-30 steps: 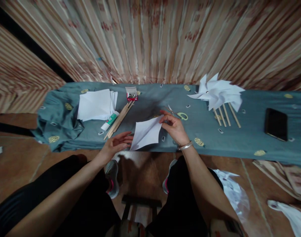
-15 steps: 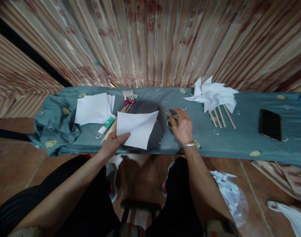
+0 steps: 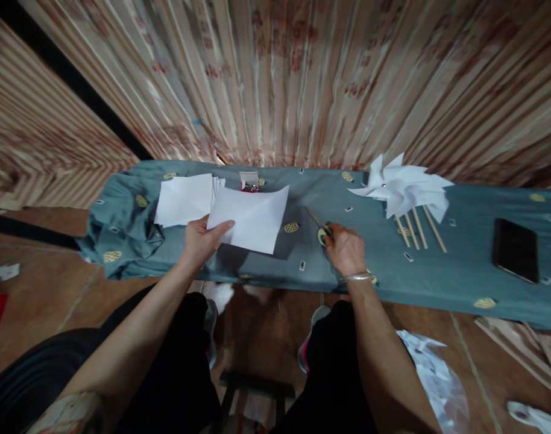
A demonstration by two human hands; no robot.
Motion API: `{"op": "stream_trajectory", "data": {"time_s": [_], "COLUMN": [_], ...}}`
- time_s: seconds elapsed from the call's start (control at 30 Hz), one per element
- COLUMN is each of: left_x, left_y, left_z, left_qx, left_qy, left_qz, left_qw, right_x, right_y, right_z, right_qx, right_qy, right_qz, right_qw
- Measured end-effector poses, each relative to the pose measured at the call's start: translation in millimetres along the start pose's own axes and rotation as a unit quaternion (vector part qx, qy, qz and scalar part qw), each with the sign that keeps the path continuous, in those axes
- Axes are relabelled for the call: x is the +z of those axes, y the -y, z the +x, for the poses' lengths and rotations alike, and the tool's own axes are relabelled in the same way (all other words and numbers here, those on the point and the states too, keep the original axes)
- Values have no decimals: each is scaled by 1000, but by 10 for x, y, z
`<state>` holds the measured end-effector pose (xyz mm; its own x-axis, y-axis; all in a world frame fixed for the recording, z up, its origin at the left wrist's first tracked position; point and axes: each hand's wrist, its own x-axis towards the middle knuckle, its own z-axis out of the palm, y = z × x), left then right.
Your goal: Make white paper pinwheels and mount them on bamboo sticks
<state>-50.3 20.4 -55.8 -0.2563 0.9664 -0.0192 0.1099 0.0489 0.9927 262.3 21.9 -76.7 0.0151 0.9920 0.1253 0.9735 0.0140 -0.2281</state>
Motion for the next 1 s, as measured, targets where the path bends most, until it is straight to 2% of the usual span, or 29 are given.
{"op": "stream_trajectory", "data": {"time_s": [0.07, 0.13, 0.17, 0.23, 0.3, 0.4, 0.5, 0.6, 0.73, 0.93, 1.0], "left_x": [-57, -110, -133, -169, -185, -173, -147, -145, -197, -267, -262], "left_y": [-8, -22, -31, -52, -71, -84, -79, -85, -125, -156, -150], "left_z": [31, 57, 68, 79, 74, 40, 5, 2, 40, 97, 113], "left_qx": [2, 10, 17, 35, 51, 68, 83, 85, 64, 30, 19], "left_qy": [-10, -28, -35, -47, -48, -30, -11, -13, -48, -89, -101], "left_qz": [7, 25, 37, 63, 93, 131, 152, 148, 119, 26, -32], "left_qw": [1000, 999, 999, 996, 993, 989, 985, 985, 990, 995, 994], "right_x": [0, 1, -4, -28, -66, -101, -54, 29, 40, -98, -131], "right_y": [3, 27, 51, 131, 251, 468, 649, 721, 683, 653, 667], "right_z": [-2, -6, -11, -36, -84, -180, -255, -285, -293, -319, -327], "right_qx": [24, 60, 78, 100, 99, 91, 85, 94, 93, 102, 87], "right_qy": [-6, -9, -4, 21, 56, 139, 229, 267, 285, 285, 284], "right_qz": [98, 252, 339, 493, 588, 642, 634, 614, 618, 689, 689], "right_qw": [995, 966, 937, 864, 801, 748, 734, 737, 726, 658, 662]}}
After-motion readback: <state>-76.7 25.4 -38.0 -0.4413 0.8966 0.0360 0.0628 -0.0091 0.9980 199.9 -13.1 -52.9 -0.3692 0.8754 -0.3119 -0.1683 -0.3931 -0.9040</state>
